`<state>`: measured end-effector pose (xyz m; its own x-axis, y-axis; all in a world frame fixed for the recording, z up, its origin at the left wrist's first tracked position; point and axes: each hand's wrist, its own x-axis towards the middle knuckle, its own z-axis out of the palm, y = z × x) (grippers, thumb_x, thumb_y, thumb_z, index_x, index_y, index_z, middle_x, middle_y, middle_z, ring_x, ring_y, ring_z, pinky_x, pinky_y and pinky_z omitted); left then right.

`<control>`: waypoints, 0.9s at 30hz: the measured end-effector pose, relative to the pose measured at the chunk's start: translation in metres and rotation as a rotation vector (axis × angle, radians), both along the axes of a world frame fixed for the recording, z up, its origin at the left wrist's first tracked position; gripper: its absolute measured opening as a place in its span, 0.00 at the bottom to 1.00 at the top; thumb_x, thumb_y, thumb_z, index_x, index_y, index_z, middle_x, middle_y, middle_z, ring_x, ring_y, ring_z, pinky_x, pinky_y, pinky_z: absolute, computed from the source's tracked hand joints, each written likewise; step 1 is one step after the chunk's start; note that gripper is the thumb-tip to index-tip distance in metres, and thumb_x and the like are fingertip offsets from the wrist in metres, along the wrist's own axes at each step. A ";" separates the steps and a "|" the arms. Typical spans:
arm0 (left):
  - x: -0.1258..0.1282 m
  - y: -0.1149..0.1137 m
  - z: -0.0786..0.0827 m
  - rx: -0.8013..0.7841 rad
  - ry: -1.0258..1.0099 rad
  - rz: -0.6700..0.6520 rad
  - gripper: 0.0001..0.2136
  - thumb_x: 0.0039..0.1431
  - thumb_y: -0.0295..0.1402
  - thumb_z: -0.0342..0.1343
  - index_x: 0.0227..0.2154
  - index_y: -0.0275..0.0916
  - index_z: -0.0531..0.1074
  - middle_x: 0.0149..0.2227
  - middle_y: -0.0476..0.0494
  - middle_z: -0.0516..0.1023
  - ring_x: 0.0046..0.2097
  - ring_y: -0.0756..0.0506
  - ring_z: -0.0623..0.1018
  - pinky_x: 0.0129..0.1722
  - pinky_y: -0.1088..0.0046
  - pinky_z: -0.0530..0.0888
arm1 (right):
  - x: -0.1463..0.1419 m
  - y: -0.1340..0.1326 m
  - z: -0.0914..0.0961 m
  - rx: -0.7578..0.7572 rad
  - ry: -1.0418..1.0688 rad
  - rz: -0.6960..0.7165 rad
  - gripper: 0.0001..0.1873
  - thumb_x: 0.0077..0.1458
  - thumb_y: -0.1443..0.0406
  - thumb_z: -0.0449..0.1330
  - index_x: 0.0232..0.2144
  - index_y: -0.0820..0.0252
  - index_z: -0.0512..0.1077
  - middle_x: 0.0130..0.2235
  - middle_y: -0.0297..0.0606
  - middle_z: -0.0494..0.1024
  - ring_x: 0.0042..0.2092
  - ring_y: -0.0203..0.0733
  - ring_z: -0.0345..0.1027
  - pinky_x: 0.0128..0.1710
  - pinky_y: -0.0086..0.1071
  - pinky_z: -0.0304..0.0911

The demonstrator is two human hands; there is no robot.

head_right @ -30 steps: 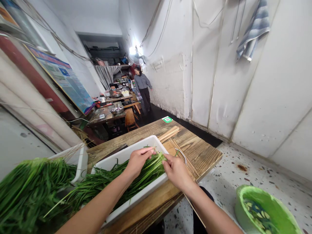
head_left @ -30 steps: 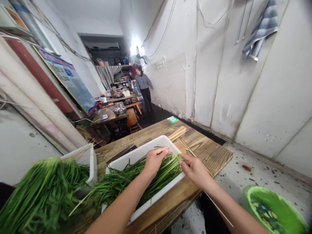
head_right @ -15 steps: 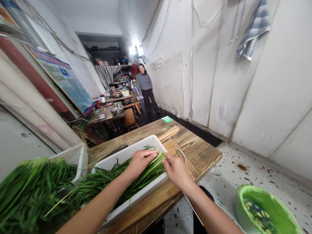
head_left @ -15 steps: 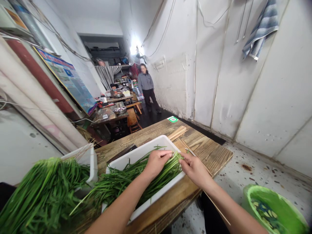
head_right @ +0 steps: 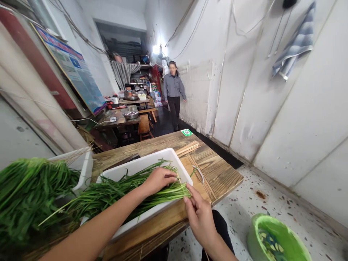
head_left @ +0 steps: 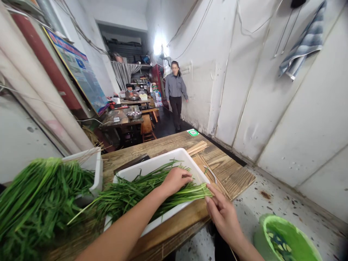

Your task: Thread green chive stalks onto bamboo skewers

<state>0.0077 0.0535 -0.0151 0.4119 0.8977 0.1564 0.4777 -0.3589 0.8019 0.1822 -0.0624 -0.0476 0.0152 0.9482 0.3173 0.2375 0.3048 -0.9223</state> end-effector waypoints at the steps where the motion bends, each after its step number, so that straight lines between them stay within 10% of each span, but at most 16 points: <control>1: 0.001 0.000 -0.002 -0.009 0.006 0.002 0.09 0.47 0.37 0.58 0.28 0.41 0.81 0.24 0.46 0.80 0.24 0.46 0.74 0.28 0.72 0.67 | -0.001 0.000 0.000 -0.006 0.004 -0.006 0.25 0.59 0.57 0.51 0.54 0.67 0.64 0.20 0.28 0.57 0.21 0.34 0.50 0.19 0.27 0.50; 15: 0.010 0.005 0.001 0.122 -0.079 0.236 0.04 0.42 0.32 0.60 0.22 0.40 0.79 0.31 0.44 0.79 0.35 0.44 0.75 0.40 0.70 0.67 | 0.007 0.029 0.017 -0.057 -0.027 0.074 0.26 0.59 0.57 0.51 0.53 0.70 0.63 0.19 0.26 0.55 0.20 0.34 0.50 0.20 0.27 0.49; 27: 0.009 -0.005 0.012 -0.215 -0.460 0.305 0.13 0.46 0.36 0.59 0.33 0.36 0.79 0.27 0.44 0.80 0.28 0.47 0.75 0.32 0.72 0.70 | 0.007 0.060 0.027 -0.018 -0.181 0.102 0.24 0.57 0.62 0.52 0.52 0.71 0.67 0.17 0.25 0.57 0.19 0.32 0.49 0.19 0.26 0.48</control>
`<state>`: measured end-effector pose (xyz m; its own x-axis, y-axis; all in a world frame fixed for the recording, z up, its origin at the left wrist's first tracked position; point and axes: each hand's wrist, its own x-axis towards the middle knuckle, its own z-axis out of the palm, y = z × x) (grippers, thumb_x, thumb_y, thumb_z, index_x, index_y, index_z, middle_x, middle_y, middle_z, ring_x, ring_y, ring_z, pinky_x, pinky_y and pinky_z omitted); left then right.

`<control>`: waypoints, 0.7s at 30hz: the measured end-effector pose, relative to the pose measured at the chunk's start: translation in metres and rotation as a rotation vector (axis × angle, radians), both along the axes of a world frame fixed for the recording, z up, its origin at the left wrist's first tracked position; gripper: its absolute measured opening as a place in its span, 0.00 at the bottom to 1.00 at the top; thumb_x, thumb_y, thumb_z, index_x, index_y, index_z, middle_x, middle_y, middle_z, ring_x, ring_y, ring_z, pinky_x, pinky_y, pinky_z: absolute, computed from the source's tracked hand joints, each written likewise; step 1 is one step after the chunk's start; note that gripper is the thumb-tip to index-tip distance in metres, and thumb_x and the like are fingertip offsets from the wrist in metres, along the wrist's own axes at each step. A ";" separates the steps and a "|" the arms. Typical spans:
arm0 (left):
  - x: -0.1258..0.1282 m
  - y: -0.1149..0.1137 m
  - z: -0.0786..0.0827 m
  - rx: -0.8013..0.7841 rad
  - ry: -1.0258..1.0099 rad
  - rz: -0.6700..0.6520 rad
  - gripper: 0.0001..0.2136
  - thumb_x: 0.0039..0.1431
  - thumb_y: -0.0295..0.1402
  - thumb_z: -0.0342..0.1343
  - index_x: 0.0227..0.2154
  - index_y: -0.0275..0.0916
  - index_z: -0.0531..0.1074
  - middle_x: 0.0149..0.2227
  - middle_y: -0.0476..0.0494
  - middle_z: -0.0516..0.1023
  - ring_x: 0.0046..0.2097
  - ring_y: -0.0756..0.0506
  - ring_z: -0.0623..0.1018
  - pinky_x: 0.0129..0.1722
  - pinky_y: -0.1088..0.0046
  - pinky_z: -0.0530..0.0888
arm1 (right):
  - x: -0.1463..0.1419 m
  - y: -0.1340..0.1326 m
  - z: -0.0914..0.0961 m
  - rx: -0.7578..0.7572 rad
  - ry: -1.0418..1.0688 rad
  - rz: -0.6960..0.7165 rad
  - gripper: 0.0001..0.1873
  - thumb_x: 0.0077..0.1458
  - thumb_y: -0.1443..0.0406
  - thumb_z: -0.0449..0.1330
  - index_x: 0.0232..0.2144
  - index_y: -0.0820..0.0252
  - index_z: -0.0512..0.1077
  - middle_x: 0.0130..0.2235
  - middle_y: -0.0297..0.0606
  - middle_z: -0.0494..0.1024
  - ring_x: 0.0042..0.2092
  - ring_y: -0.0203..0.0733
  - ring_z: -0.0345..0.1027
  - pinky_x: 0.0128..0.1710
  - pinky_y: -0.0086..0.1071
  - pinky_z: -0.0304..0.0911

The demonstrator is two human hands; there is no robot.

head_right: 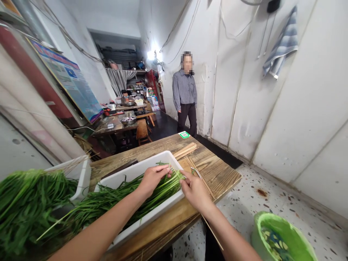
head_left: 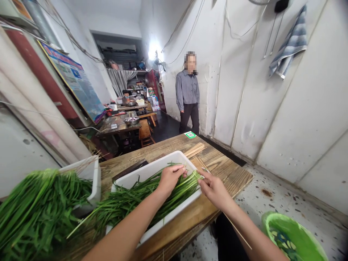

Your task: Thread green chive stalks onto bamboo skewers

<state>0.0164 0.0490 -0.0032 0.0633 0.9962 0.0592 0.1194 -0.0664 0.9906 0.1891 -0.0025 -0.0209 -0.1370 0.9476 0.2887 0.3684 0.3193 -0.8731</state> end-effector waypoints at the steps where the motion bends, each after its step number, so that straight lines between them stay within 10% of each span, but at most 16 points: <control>1: 0.000 0.000 0.000 -0.001 -0.003 -0.001 0.13 0.46 0.36 0.60 0.33 0.36 0.79 0.27 0.44 0.80 0.28 0.47 0.75 0.31 0.72 0.69 | 0.000 0.001 0.000 -0.002 0.003 -0.004 0.24 0.57 0.62 0.52 0.52 0.72 0.68 0.17 0.25 0.57 0.19 0.32 0.49 0.19 0.26 0.48; 21: 0.001 0.005 -0.004 0.051 0.024 0.024 0.13 0.46 0.37 0.58 0.33 0.36 0.79 0.24 0.46 0.78 0.25 0.49 0.71 0.31 0.73 0.68 | -0.002 0.004 0.007 -0.042 0.026 0.040 0.26 0.55 0.62 0.52 0.52 0.76 0.67 0.17 0.25 0.55 0.20 0.32 0.47 0.19 0.27 0.46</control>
